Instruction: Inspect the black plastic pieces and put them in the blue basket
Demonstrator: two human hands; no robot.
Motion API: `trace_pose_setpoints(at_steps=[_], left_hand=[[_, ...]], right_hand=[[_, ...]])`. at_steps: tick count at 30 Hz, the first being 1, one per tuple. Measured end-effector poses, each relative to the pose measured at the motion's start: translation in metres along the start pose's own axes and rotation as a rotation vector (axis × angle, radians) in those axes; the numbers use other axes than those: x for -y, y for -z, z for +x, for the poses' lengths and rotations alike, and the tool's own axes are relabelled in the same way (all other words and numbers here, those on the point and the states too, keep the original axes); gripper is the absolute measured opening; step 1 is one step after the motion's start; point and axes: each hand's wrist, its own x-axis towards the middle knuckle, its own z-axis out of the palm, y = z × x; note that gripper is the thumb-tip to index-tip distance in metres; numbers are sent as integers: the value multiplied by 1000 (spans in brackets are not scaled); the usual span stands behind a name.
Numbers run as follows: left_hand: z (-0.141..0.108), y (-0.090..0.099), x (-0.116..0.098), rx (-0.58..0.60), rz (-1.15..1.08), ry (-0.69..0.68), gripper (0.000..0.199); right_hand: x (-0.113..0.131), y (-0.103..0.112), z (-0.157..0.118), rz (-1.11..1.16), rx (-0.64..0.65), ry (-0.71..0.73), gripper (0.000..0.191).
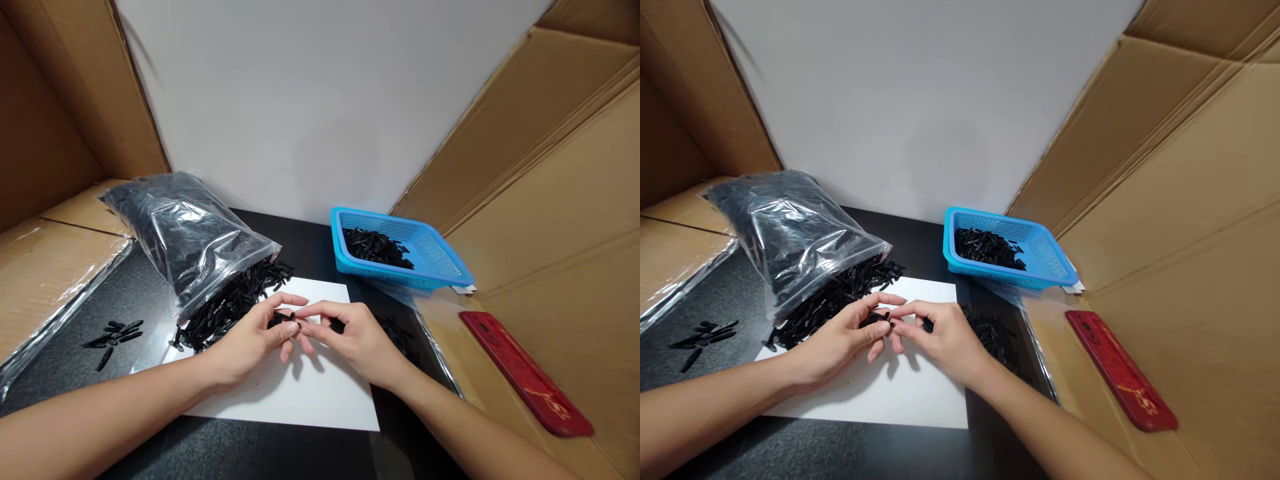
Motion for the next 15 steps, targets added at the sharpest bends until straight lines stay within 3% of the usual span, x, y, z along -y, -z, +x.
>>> trace_pose_setpoints(at_steps=[6,15], left_hand=[[-1,-1,3,-15,-8,22,33],[3,-3,-6,-130,-140,57,20]], right_hand=[[0,-5,-2,44,58,-7,19],[1,-2,-1,127,-221,36,13]])
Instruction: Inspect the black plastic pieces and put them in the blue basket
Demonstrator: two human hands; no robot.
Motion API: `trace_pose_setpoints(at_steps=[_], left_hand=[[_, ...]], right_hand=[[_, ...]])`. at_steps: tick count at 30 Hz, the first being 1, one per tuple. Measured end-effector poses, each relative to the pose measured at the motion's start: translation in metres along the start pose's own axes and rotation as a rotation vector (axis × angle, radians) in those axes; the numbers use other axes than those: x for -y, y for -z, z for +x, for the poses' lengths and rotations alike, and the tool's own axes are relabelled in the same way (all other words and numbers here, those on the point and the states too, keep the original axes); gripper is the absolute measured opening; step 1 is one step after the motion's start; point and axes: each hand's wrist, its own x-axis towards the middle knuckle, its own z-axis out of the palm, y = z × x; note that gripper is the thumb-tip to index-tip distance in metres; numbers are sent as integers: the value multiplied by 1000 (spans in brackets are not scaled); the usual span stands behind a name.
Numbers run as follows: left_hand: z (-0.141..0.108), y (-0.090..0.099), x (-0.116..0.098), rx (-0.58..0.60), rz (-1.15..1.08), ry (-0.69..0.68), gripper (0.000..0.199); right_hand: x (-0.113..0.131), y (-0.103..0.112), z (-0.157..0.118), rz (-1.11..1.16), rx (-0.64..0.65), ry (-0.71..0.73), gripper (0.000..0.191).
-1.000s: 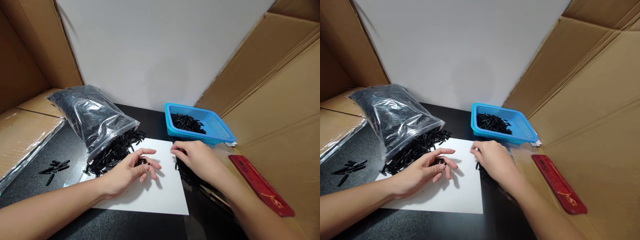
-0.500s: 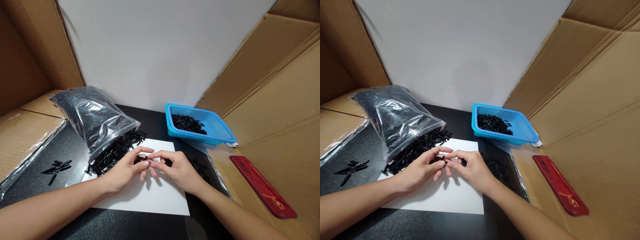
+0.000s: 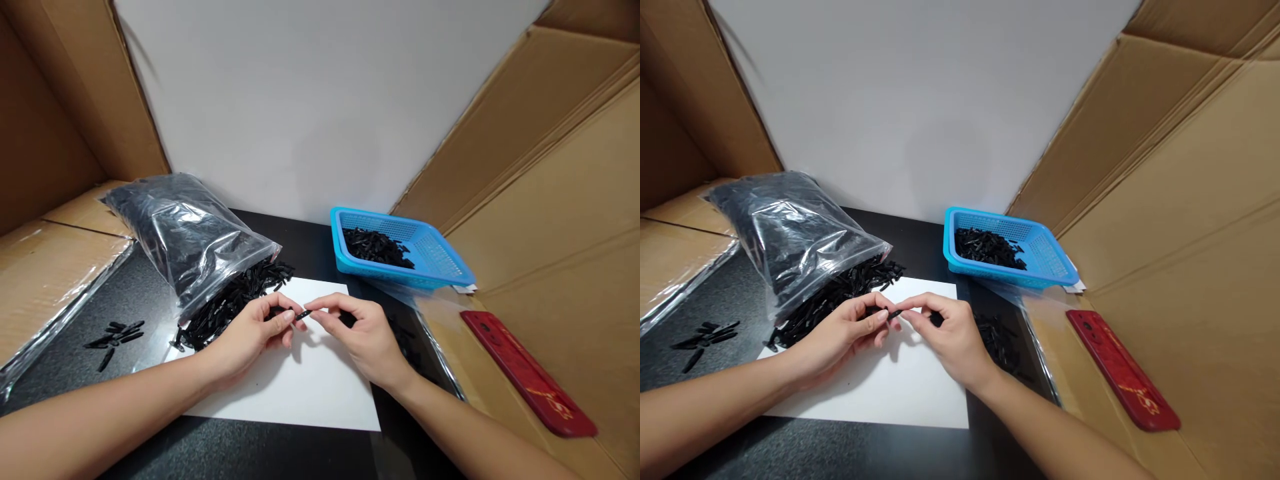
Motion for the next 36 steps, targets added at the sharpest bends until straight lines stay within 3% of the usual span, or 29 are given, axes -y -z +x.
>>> trace_pose_setpoints(at_steps=[13,21,36], left_hand=[[2,5,1,14,61,6,31],[4,5,5,15,152,-54,21],[3,5,4,-19,159,-60,22]], right_hand=[[1,1,0,5,-40,-15,13],[-1,1,1,34,-25,-27,19],[-6,2,2,143,-12,-142,22]])
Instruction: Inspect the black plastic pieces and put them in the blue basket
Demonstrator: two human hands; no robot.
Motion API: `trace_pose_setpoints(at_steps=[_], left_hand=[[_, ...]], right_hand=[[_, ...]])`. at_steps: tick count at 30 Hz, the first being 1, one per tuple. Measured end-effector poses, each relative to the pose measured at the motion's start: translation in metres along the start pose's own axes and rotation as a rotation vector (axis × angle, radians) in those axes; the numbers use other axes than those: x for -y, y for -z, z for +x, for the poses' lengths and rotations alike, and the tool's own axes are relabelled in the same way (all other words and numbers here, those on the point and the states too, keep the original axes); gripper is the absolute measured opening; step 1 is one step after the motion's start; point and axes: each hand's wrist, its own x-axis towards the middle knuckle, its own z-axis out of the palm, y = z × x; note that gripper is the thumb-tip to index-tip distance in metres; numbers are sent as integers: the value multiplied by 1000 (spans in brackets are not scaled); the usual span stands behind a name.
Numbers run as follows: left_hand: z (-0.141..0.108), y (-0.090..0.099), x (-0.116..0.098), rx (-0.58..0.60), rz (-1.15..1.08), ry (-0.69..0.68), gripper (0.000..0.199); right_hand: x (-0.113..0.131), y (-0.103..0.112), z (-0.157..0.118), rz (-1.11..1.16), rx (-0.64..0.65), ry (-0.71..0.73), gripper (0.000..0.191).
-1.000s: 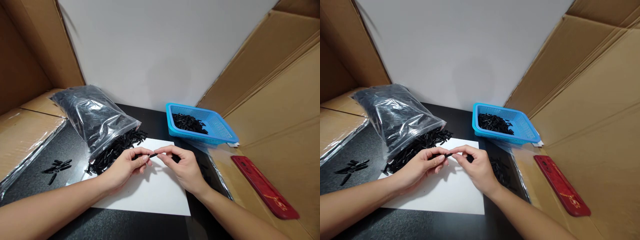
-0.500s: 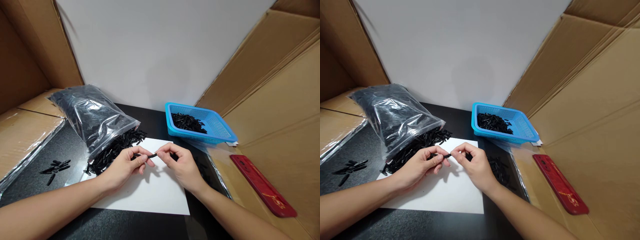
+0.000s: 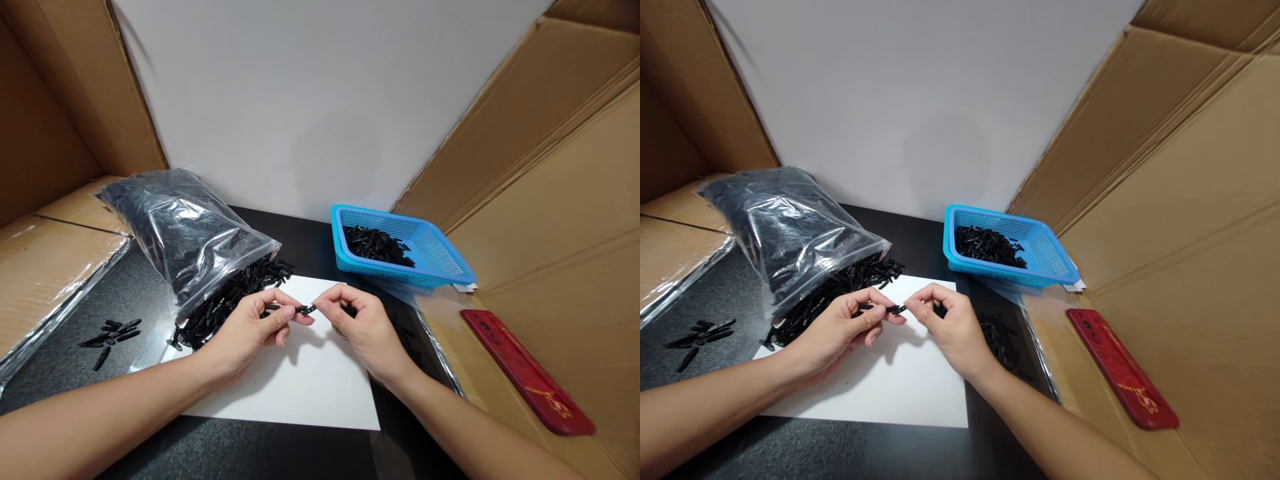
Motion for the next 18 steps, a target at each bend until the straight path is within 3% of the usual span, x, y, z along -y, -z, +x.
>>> trace_pose_setpoints(at_steps=[5,12,15,18], left_hand=[[-1,0,0,8,8,13,24],[-2,0,0,14,-31,34,22],[-2,-1,-1,19,-60,46,21],[-3,-2,-2,33,-85,62,22]], right_hand=[[-1,-2,1,134,-1,-92,23],[4,2,7,736,148,-352,22],[3,3,8,732,177,-358,31],[0,2,7,548,146,-266,33]])
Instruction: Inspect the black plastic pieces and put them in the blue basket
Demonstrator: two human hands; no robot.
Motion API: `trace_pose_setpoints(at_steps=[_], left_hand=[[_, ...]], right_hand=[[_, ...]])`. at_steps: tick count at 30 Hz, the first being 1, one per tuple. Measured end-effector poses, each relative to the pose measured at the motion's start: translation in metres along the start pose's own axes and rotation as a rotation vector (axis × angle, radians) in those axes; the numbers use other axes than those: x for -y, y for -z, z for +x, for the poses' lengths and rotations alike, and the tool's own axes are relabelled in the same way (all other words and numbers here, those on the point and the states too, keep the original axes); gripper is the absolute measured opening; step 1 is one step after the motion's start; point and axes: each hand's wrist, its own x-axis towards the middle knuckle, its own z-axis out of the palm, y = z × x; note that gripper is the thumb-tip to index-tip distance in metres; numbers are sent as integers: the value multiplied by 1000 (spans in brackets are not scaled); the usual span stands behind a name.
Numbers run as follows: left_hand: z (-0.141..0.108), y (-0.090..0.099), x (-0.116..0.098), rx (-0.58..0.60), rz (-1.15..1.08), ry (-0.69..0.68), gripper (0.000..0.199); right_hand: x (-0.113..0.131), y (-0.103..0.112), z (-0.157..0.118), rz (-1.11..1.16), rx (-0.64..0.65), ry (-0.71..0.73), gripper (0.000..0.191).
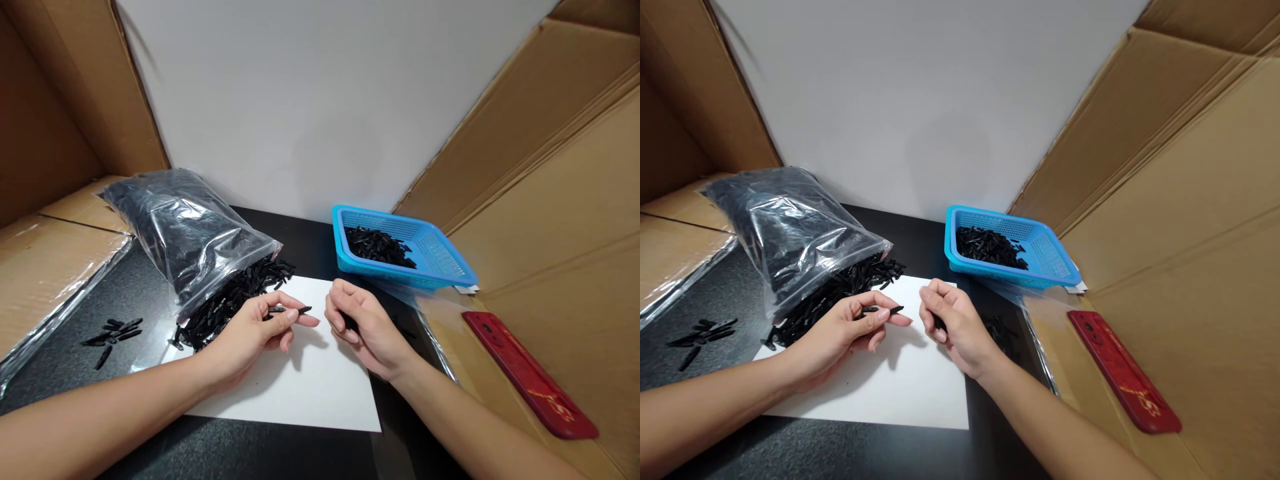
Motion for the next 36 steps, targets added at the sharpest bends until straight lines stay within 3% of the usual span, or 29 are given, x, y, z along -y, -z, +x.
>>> trace_pose_setpoints(at_steps=[5,9,17,26,36], left_hand=[[0,0,-1,30,19,-12,24],[-1,-1,-2,46,50,-15,27],[-6,-6,-5,53,-68,32,24],[-5,-5,1,68,-66,-11,24],[-2,0,0,20,70,-80,23]], right_hand=[[-3,-2,-5,-581,-55,303,11],[-2,-3,-7,-772,-60,352,15],[-1,-1,-4,-642,-135,328,18],[-6,-2,-4,-414,-138,163,26],[3,-2,-2,119,18,-61,33]])
